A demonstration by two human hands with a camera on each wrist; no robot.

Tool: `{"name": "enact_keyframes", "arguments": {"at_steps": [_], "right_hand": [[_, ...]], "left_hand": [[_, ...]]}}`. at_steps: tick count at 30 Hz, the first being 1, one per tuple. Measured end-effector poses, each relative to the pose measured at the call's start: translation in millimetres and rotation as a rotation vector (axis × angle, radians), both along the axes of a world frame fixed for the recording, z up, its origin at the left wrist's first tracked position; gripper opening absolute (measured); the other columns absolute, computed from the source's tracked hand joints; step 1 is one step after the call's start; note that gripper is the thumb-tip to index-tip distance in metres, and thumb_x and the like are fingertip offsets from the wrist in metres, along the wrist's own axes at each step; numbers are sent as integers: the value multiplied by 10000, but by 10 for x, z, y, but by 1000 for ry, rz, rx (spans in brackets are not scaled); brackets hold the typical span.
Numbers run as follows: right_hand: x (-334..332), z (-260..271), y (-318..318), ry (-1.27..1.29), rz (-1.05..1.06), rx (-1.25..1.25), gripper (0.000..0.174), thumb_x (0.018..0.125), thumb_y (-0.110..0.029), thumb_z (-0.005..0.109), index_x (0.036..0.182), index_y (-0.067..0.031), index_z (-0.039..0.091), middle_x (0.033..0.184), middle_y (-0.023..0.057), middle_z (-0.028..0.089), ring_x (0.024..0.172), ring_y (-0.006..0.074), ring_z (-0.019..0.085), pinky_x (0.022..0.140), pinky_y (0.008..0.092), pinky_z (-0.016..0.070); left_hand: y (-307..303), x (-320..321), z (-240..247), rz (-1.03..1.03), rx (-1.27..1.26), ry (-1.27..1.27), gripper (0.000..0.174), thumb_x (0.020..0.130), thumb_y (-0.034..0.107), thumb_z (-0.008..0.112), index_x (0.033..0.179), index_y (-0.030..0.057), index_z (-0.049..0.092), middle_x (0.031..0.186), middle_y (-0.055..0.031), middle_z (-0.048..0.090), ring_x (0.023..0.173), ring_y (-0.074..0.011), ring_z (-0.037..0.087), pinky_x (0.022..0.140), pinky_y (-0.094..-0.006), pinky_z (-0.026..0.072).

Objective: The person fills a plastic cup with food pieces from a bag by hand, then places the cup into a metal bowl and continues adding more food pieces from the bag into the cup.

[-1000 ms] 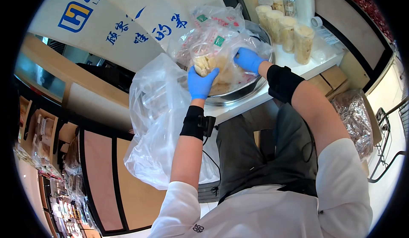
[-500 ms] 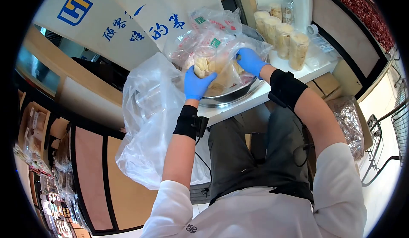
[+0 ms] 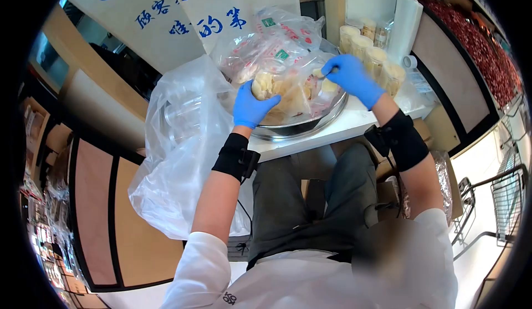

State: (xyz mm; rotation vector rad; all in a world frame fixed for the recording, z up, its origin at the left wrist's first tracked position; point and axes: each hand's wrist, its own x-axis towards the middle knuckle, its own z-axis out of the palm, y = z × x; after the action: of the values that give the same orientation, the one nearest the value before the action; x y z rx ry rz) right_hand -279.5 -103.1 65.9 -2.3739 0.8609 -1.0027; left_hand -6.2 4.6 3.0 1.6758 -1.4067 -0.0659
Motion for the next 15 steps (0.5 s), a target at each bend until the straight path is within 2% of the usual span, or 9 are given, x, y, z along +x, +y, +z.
{"name": "enact_keyframes", "arguments": {"at_steps": [1,2,4,7,8,11,13,15], "right_hand": [[-22,89,19,-9,21,81,132,779,-81,677,903,-37,689,830,66,688,721,143,620,692,281,499],[9,133,16,4,31,79,132,779,-81,677,903,-37,689,830,66,688,721,143,620,692,281,499],[122,221,16,-440,92,210,125,794,-100,690,904,-41,689,810,13,671,716,66,573,670,232,477],[403,159,12,-476,1,106,143,789,-108,705,911,-38,683,814,15,667,711,59,570,661,217,470],[510,118,47,-513,27,233,156,781,-110,711,914,-36,677,807,21,664,728,68,586,674,230,477],[803,5,107,-455,20,183,150,790,-88,711,919,-31,661,868,8,648,772,70,569,716,225,470],[935,-100,90,-397,-26,108,203,768,-108,731,939,-35,649,894,22,646,813,91,569,747,249,464],[993,-154,87,-346,-38,-109,201,758,-133,725,920,-49,642,914,69,653,828,165,603,765,294,479]], "left_hand": [[11,3,-6,12,-2,14,775,575,417,826,1152,-29,566,1098,-192,601,992,-302,605,864,-374,482],[13,4,-4,31,28,0,797,575,425,822,1173,-28,552,1130,-197,580,1028,-307,587,885,-378,473],[14,0,9,52,53,-7,820,575,433,817,1193,-27,538,1162,-203,560,1065,-312,568,906,-381,464],[22,-18,69,10,84,-6,847,569,445,811,1217,-17,523,1185,-207,544,1091,-320,552,931,-383,452],[43,-26,91,8,110,-24,847,569,442,810,1224,-11,520,1184,-204,544,1093,-321,550,937,-382,448],[95,-53,143,2,145,-41,846,572,429,808,1238,1,510,1192,-198,538,1103,-322,543,948,-382,443],[103,-47,156,2,153,-37,845,574,420,808,1245,8,502,1200,-194,532,1111,-321,537,952,-383,442],[109,-55,153,6,120,-37,843,577,403,808,1253,14,488,1216,-187,518,1127,-318,526,954,-382,442]]}}
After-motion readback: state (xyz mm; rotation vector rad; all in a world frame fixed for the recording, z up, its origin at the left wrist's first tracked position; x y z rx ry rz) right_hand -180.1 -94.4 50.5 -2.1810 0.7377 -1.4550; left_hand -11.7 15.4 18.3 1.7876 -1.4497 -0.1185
